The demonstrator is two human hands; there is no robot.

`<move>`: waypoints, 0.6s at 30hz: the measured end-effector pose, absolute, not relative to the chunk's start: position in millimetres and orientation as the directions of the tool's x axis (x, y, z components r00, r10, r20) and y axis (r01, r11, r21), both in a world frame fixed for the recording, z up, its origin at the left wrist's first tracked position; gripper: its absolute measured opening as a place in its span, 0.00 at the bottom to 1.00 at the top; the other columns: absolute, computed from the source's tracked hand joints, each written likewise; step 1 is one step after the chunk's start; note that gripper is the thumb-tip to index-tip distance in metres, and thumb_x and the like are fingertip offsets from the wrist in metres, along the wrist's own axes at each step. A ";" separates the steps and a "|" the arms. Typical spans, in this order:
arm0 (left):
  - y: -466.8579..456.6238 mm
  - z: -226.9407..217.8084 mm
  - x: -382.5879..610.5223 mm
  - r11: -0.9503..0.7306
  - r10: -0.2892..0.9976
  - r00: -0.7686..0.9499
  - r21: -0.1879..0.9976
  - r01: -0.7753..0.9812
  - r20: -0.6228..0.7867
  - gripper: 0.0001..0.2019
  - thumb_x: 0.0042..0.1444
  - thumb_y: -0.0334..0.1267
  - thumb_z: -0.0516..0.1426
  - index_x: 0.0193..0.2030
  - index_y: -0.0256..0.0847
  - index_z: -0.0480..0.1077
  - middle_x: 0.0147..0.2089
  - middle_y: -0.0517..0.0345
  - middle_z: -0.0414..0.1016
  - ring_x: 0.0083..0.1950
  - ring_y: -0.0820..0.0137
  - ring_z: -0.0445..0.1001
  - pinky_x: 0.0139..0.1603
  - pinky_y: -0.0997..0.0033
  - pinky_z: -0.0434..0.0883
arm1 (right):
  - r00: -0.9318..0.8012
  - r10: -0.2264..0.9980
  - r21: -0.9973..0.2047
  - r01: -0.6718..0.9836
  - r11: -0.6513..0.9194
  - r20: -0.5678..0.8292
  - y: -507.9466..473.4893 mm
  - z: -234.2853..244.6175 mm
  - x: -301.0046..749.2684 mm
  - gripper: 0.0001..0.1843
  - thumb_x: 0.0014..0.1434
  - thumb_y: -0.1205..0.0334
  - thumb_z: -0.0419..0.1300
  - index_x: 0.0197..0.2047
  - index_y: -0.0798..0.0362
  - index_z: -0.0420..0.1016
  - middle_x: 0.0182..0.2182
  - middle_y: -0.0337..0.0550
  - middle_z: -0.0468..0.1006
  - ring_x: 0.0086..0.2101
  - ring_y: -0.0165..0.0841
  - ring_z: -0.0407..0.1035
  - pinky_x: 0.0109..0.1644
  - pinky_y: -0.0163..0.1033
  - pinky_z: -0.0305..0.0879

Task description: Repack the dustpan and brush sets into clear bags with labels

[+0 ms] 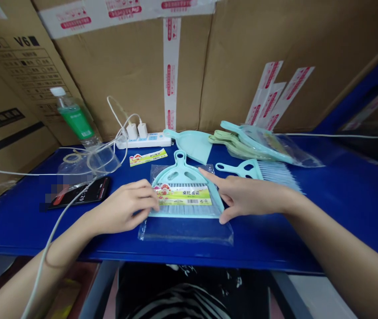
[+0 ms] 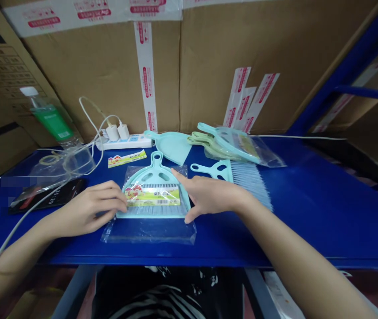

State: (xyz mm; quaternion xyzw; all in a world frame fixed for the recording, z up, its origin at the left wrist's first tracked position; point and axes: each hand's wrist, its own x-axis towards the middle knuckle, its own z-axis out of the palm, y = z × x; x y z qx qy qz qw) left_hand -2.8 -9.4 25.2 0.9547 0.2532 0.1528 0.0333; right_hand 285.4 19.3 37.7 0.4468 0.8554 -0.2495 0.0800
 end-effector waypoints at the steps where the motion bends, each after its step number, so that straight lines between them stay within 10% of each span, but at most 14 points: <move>1: -10.0 25.8 -2.1 -0.876 0.482 0.840 0.167 0.453 0.249 0.12 0.62 0.27 0.48 0.39 0.41 0.73 0.39 0.58 0.78 0.43 0.70 0.71 0.49 0.69 0.70 | -0.596 0.719 -0.365 0.798 0.480 -0.358 20.1 37.8 285.8 0.61 0.52 0.50 0.64 0.72 0.64 0.26 0.25 0.40 0.74 0.27 0.38 0.66 0.32 0.39 0.61; 5: -10.7 28.7 -4.1 -0.858 0.489 0.861 0.256 0.446 0.141 0.08 0.59 0.38 0.58 0.44 0.43 0.73 0.45 0.55 0.77 0.47 0.66 0.72 0.57 0.62 0.67 | -0.612 0.727 -0.382 0.781 0.494 -0.311 22.4 34.4 287.1 0.55 0.56 0.49 0.59 0.73 0.64 0.29 0.24 0.40 0.73 0.27 0.38 0.66 0.33 0.40 0.61; 9: -12.6 34.3 -9.7 -0.849 0.471 0.881 0.290 0.442 0.034 0.27 0.44 0.49 0.69 0.51 0.46 0.71 0.51 0.52 0.74 0.53 0.60 0.72 0.59 0.57 0.66 | -0.602 0.745 -0.347 0.790 0.506 -0.286 22.0 30.4 286.1 0.57 0.54 0.50 0.61 0.73 0.64 0.30 0.26 0.43 0.75 0.30 0.40 0.67 0.35 0.40 0.62; 18: -13.6 29.0 -6.2 -0.827 0.527 0.842 0.299 0.477 0.116 0.08 0.60 0.30 0.53 0.37 0.43 0.72 0.43 0.57 0.75 0.46 0.69 0.71 0.55 0.66 0.65 | -0.564 0.768 -0.278 0.823 0.494 -0.304 20.2 32.7 282.3 0.60 0.52 0.50 0.64 0.73 0.64 0.30 0.29 0.46 0.75 0.33 0.43 0.68 0.36 0.40 0.62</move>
